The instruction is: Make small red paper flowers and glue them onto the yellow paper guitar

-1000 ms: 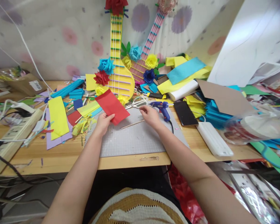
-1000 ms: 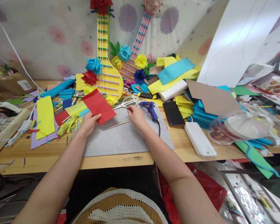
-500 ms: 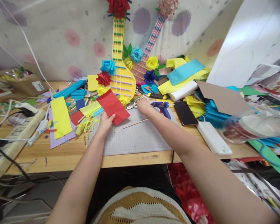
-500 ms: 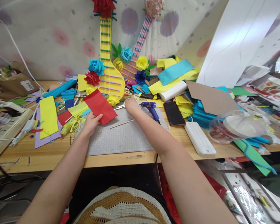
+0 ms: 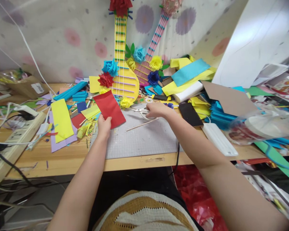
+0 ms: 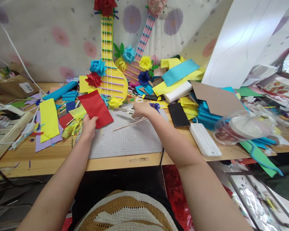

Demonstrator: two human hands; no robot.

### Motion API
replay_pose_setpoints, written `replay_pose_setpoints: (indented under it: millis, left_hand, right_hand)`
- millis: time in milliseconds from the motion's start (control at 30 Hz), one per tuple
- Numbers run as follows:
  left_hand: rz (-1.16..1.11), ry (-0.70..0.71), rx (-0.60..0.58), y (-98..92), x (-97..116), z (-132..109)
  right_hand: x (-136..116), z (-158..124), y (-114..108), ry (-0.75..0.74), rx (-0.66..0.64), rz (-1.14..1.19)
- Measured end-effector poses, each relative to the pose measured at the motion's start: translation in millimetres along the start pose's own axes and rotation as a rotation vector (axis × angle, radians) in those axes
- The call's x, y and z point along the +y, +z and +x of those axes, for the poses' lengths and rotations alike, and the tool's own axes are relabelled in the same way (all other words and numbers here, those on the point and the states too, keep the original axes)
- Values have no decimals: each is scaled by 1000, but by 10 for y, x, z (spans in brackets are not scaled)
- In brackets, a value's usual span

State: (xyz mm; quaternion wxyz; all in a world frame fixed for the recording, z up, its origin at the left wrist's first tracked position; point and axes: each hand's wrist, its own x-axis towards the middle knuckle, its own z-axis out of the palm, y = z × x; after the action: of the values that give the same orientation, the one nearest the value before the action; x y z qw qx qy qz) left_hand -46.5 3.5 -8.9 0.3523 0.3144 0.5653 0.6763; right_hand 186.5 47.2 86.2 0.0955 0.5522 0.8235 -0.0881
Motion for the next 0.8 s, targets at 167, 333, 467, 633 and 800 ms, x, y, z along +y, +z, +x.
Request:
replay_pose_setpoints:
  millis: [167,333,467,633,800]
  left_hand:
    - [-64,-7,-60,-24,83,3]
    - [-45,68,-151,-39,82,-7]
    - [-32,63,-206,-7,89,-18]
    - [-18,80,-322,68,75,-36]
    - [14,96,-366,100,85,-84]
  right_hand:
    - [73,-179,248,-144,104,175]
    - [35,-160,346,-218,-14,261]
    - [70,-132,312,-300,-124,345]
    - [100,-125,319,-328,-165,348]
    - [106,-127,331,-334,-186,375]
